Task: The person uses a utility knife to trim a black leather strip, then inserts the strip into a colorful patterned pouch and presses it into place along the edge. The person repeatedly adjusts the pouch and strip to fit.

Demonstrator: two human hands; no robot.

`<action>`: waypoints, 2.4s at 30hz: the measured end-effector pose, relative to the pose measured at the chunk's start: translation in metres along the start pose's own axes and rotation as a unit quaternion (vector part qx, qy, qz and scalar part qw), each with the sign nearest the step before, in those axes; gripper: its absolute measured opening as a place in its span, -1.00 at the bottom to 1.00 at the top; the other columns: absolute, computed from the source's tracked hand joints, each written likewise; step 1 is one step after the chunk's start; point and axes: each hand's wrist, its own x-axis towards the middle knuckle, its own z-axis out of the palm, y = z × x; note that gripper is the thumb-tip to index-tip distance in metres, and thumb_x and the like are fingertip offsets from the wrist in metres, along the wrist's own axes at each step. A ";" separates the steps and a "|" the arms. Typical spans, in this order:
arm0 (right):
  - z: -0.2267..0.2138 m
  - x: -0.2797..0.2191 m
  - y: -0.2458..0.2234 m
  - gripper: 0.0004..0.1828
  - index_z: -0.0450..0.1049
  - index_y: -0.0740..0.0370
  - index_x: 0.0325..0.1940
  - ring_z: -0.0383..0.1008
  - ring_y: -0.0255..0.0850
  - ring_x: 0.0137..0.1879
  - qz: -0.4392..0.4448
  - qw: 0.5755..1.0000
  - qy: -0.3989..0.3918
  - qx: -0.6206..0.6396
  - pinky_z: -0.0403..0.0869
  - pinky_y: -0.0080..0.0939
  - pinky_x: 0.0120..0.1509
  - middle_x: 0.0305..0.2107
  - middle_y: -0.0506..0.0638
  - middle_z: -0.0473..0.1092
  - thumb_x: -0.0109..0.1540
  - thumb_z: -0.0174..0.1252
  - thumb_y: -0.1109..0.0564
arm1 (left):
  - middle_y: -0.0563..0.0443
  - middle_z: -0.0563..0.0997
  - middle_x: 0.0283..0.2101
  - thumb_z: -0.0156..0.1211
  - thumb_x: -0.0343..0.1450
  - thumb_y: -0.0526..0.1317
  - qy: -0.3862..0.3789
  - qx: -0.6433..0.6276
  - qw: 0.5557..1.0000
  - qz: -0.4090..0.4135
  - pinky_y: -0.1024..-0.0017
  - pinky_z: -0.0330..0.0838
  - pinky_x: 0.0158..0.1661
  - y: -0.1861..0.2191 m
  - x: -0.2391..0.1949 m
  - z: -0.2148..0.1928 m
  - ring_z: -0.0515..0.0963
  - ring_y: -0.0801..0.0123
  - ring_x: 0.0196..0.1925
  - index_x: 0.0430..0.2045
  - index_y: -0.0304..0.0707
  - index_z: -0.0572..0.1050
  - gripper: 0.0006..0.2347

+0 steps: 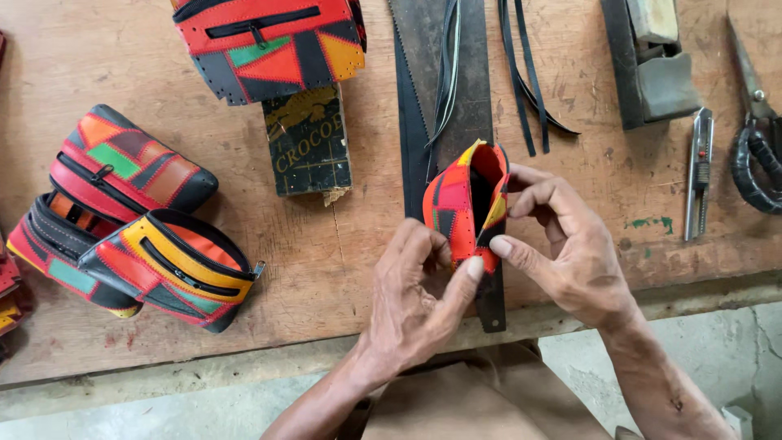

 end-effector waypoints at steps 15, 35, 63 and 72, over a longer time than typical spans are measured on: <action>0.004 0.006 -0.014 -0.72 0.29 0.24 -0.29 0.35 -0.12 0.34 -0.012 0.984 0.019 -0.179 0.29 -0.17 0.41 0.27 0.21 0.32 0.17 0.32 0.18 | -0.44 -0.11 0.61 0.21 0.48 -0.36 -0.092 0.032 0.985 0.140 0.06 0.05 0.57 -0.013 0.019 -0.004 0.02 -0.20 0.68 0.38 -0.12 0.18 -0.46; 0.005 0.009 -0.021 -0.70 0.32 0.21 -0.36 0.39 -0.01 0.36 -0.004 0.975 0.015 -0.221 0.34 -0.04 0.38 0.26 0.19 0.34 0.12 0.37 0.14 | -0.35 -0.21 0.62 0.02 0.46 -0.40 -0.155 -0.020 0.986 0.053 0.06 -0.20 0.58 -0.011 0.029 -0.002 -0.15 -0.13 0.69 0.51 -0.32 -0.27 -0.27; 0.004 0.016 -0.034 -0.69 0.31 0.26 -0.34 0.36 0.04 0.30 -0.002 0.963 -0.027 -0.268 0.34 -0.01 0.31 0.16 0.18 0.31 0.13 0.34 0.13 | -0.30 -0.09 0.60 0.04 0.49 -0.40 -0.133 0.036 0.989 0.059 0.09 -0.09 0.55 -0.016 0.029 0.007 -0.03 -0.10 0.64 0.49 -0.34 -0.23 -0.31; -0.005 0.024 -0.039 -0.79 0.42 0.29 -0.31 0.38 -0.03 0.24 0.024 0.959 -0.062 -0.276 0.35 -0.06 0.31 0.13 0.11 0.32 0.22 0.23 0.09 | -0.32 -0.05 0.58 0.03 0.54 -0.31 -0.130 -0.022 0.991 0.038 0.11 -0.07 0.54 -0.013 0.029 0.005 0.03 -0.08 0.63 0.50 -0.37 -0.23 -0.33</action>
